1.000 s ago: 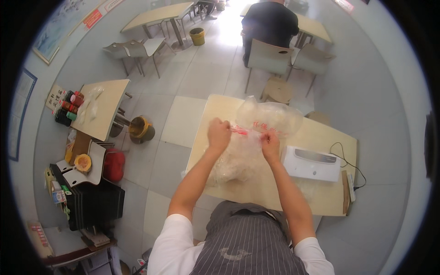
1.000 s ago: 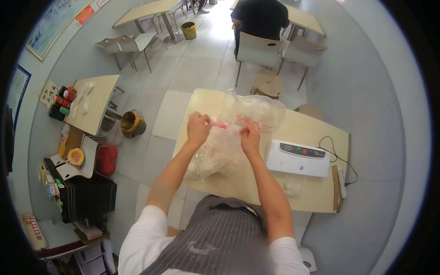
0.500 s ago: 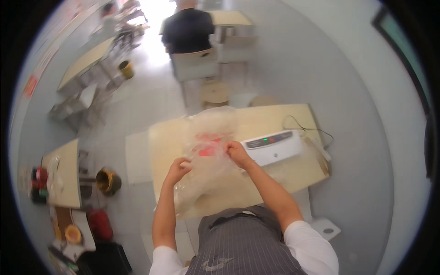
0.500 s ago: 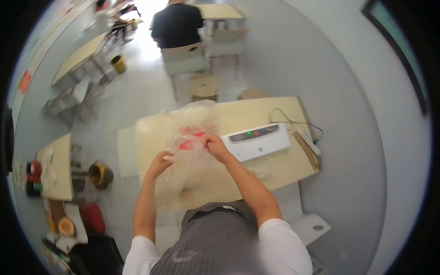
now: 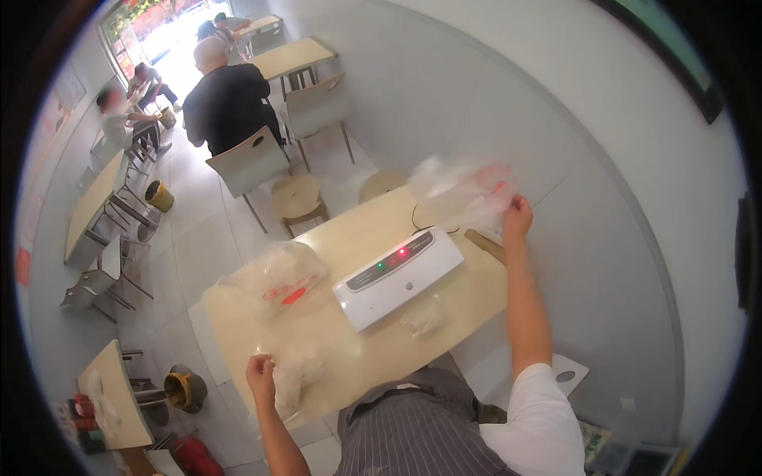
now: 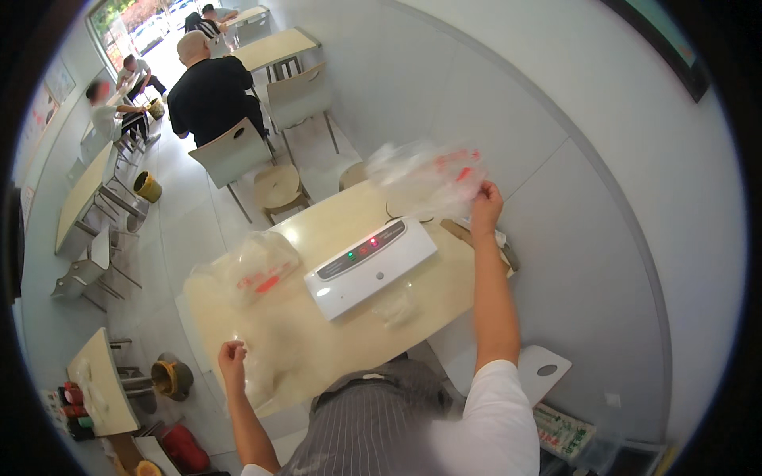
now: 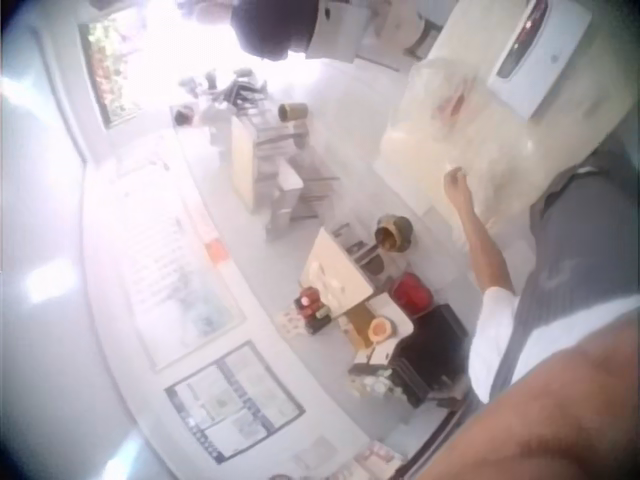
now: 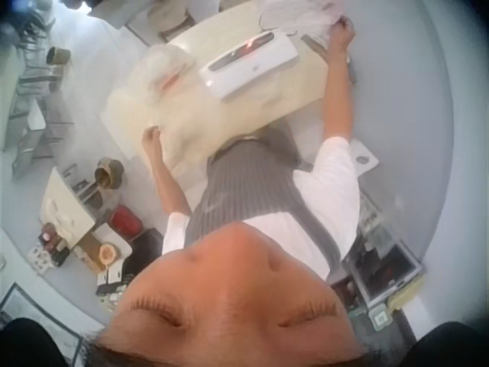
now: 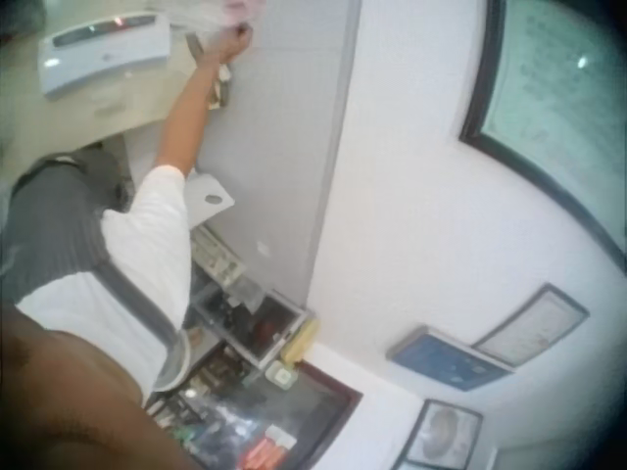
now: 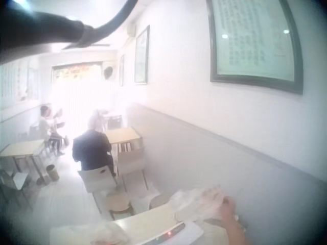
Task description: The person places portions of white food items into clear plastic bags on a table. They use a handheld vacuum sealer to remove air and seal the bags. The person repeats this process for multiple bags, handling the food and the sealer throughout the clip.
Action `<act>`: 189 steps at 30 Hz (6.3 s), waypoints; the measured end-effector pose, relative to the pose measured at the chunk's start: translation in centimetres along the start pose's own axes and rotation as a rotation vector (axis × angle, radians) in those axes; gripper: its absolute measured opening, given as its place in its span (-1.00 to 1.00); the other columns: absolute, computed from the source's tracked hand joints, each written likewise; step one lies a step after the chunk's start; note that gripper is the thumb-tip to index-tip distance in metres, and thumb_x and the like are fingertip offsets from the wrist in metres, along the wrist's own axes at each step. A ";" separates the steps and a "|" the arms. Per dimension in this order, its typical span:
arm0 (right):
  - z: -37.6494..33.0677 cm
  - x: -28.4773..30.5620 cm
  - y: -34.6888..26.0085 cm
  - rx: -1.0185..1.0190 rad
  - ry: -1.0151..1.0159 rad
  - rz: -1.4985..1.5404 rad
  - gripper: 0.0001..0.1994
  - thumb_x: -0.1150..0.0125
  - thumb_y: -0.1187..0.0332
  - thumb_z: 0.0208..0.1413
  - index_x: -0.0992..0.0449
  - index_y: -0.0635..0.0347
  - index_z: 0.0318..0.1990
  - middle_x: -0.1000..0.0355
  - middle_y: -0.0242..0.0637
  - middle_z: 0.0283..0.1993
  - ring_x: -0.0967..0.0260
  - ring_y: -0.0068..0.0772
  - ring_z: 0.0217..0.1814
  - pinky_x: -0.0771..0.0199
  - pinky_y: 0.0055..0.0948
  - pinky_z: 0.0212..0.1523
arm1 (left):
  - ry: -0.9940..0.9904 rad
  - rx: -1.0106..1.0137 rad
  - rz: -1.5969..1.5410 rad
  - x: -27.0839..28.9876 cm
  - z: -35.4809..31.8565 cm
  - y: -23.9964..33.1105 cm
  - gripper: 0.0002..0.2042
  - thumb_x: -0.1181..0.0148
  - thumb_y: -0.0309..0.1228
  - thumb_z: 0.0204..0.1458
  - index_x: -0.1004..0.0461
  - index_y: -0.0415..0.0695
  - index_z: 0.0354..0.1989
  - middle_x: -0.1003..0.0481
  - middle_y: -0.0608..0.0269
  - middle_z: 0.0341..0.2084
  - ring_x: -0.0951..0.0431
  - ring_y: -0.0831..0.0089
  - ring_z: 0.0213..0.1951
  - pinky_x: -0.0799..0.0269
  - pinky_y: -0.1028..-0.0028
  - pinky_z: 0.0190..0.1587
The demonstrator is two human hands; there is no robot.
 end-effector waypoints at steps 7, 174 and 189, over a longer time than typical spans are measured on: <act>9.5 3.5 10.8 0.212 -0.004 -0.767 -0.76 -0.19 0.40 -0.08 -0.51 0.28 -0.22 -0.48 -0.11 -0.29 -0.42 -0.20 -0.25 -0.40 -0.32 -0.16 | 0.043 -0.008 0.244 -6.9 -3.9 2.4 -0.91 -0.07 -0.62 -0.04 -0.46 -0.24 -0.36 -0.44 0.25 -0.49 -0.43 0.50 -0.45 -0.36 0.54 -0.35; -23.6 -6.2 7.4 0.911 -1.325 -0.751 -0.49 -0.01 0.49 -0.07 -0.36 -0.07 0.13 -0.02 -0.01 0.33 0.18 0.18 0.40 0.16 0.32 0.22 | -0.104 0.466 0.427 -34.2 -9.5 0.4 -0.42 -0.27 -0.01 -0.14 -0.32 -0.33 -0.21 -0.51 -0.18 -0.35 -0.53 -0.05 -0.23 -0.43 0.15 -0.19; -23.0 -6.6 6.2 0.973 -1.399 -0.794 -0.49 -0.06 0.50 -0.14 -0.38 0.09 0.09 -0.09 -0.01 0.29 0.04 0.13 0.34 -0.01 0.19 0.18 | -0.085 0.521 0.475 -35.3 -9.5 0.6 -0.28 -0.33 0.06 -0.26 -0.32 -0.38 -0.13 -0.48 -0.17 -0.24 -0.52 0.01 -0.17 -0.44 0.19 -0.13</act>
Point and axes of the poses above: each hand's wrist, its own z-axis towards the middle knuckle, its own x-axis out of the back of the hand, y = z × x, the point moved 4 cm from there along z, towards the middle knuckle
